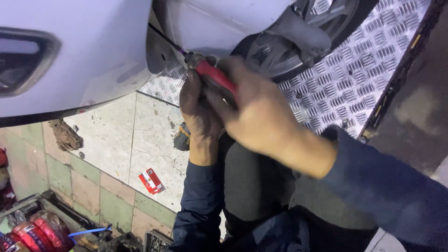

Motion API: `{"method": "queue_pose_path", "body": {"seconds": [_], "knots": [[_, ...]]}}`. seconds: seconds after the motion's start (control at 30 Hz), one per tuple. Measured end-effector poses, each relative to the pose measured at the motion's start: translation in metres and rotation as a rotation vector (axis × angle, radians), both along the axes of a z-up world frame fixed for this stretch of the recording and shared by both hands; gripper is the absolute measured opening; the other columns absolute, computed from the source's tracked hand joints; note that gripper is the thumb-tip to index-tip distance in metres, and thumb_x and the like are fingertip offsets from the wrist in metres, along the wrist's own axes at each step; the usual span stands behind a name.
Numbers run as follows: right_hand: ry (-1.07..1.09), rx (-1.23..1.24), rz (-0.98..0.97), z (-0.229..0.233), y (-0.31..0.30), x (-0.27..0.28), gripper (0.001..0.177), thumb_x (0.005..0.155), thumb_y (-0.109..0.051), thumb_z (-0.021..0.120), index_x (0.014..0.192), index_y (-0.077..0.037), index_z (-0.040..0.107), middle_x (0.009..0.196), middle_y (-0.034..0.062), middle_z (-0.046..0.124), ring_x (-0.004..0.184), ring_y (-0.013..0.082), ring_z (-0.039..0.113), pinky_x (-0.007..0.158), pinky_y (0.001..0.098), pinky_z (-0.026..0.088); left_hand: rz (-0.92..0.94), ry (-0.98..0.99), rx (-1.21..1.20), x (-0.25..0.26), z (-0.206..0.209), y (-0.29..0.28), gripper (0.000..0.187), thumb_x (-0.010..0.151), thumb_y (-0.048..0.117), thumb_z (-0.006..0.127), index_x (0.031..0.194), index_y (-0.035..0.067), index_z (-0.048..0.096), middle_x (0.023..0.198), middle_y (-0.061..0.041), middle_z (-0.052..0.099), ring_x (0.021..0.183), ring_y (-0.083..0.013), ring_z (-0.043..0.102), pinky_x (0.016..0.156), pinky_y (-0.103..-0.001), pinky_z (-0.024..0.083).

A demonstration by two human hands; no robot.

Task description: The person uses a red screwdriver to loosen and remove screws from the front fender area of a white scooter, then moves to the rear to open the seat and remove a black plastic cover from the under-seat compartment.

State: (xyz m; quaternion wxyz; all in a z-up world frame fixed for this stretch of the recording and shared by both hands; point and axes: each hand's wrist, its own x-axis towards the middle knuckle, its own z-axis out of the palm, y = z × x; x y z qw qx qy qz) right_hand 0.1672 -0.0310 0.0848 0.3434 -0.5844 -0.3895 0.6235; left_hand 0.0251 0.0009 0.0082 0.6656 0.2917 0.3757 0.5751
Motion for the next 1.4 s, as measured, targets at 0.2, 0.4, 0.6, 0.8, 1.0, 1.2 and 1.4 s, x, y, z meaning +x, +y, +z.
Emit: {"method": "queue_pose_path", "body": {"seconds": [0.2, 0.4, 0.6, 0.8, 1.0, 1.2, 1.4], "knots": [[-0.475, 0.563, 0.101, -0.022, 0.002, -0.012, 0.033, 0.105, -0.036, 0.044, 0.116, -0.006, 0.055, 0.077, 0.0141, 0.072, 0.056, 0.0382, 0.069, 0.043, 0.0491, 0.051, -0.05, -0.078, 0.037, -0.004, 0.003, -0.001, 0.032, 0.102, 0.029, 0.069, 0.12, 0.003, 0.066, 0.12, -0.012, 0.068, 0.112, -0.0184, 0.063, 0.102, -0.03, 0.047], [0.046, -0.041, 0.103, -0.004, 0.008, -0.006, 0.033, 0.096, -0.045, 0.055, 0.087, -0.014, 0.065, 0.075, -0.0014, 0.066, 0.068, 0.0149, 0.064, 0.061, 0.0276, 0.048, -0.062, -0.06, -0.007, -0.007, -0.004, 0.004, 0.041, 0.1, 0.03, 0.069, 0.126, -0.003, 0.066, 0.121, -0.014, 0.068, 0.106, -0.0226, 0.065, 0.092, -0.033, 0.052], [-0.822, 0.804, 0.006, -0.021, 0.002, -0.036, 0.044, 0.113, -0.028, 0.039, 0.132, 0.009, 0.055, 0.076, 0.0138, 0.064, 0.043, 0.023, 0.053, 0.029, 0.039, 0.04, -0.048, 0.175, 0.142, -0.015, 0.005, 0.006, 0.046, 0.104, 0.032, 0.062, 0.126, -0.007, 0.066, 0.129, -0.02, 0.068, 0.125, -0.0293, 0.063, 0.115, -0.036, 0.047], [-0.286, 0.581, 0.007, -0.007, 0.012, -0.026, 0.02, 0.107, -0.018, 0.044, 0.103, -0.003, 0.057, 0.068, 0.009, 0.065, 0.046, 0.0224, 0.061, 0.035, 0.0346, 0.045, -0.055, -0.048, 0.027, -0.012, 0.005, 0.008, 0.027, 0.101, 0.022, 0.067, 0.11, -0.003, 0.07, 0.098, -0.01, 0.067, 0.094, -0.0205, 0.063, 0.085, -0.026, 0.051], [0.065, 0.26, -0.106, -0.002, 0.01, -0.022, 0.038, 0.105, -0.034, 0.049, 0.08, -0.01, 0.063, 0.064, -0.0036, 0.053, 0.058, 0.0082, 0.045, 0.05, 0.0275, 0.033, 0.049, 0.073, -0.043, -0.008, 0.017, -0.001, 0.046, 0.094, 0.029, 0.073, 0.121, -0.008, 0.07, 0.118, -0.022, 0.073, 0.112, -0.0257, 0.069, 0.094, -0.028, 0.058], [-0.223, 0.411, 0.02, 0.026, -0.025, 0.005, 0.048, 0.104, -0.04, 0.044, 0.115, 0.001, 0.068, 0.094, 0.0302, 0.071, 0.102, 0.0495, 0.068, 0.085, 0.055, 0.053, -0.239, 0.573, 0.107, -0.035, 0.054, 0.0, 0.033, 0.096, 0.045, 0.067, 0.089, 0.013, 0.07, 0.068, 0.001, 0.051, 0.059, -0.0031, 0.049, 0.052, -0.018, 0.039], [-0.151, 0.158, 0.161, -0.012, -0.1, 0.077, 0.045, 0.097, -0.015, 0.058, 0.132, 0.012, 0.051, 0.106, 0.0331, 0.068, 0.106, 0.0379, 0.068, 0.1, 0.0568, 0.051, -0.857, 0.817, 0.291, -0.06, 0.056, -0.002, 0.039, 0.086, 0.033, 0.08, 0.119, 0.012, 0.075, 0.094, -0.017, 0.076, 0.091, -0.0235, 0.069, 0.088, -0.041, 0.056]]}}
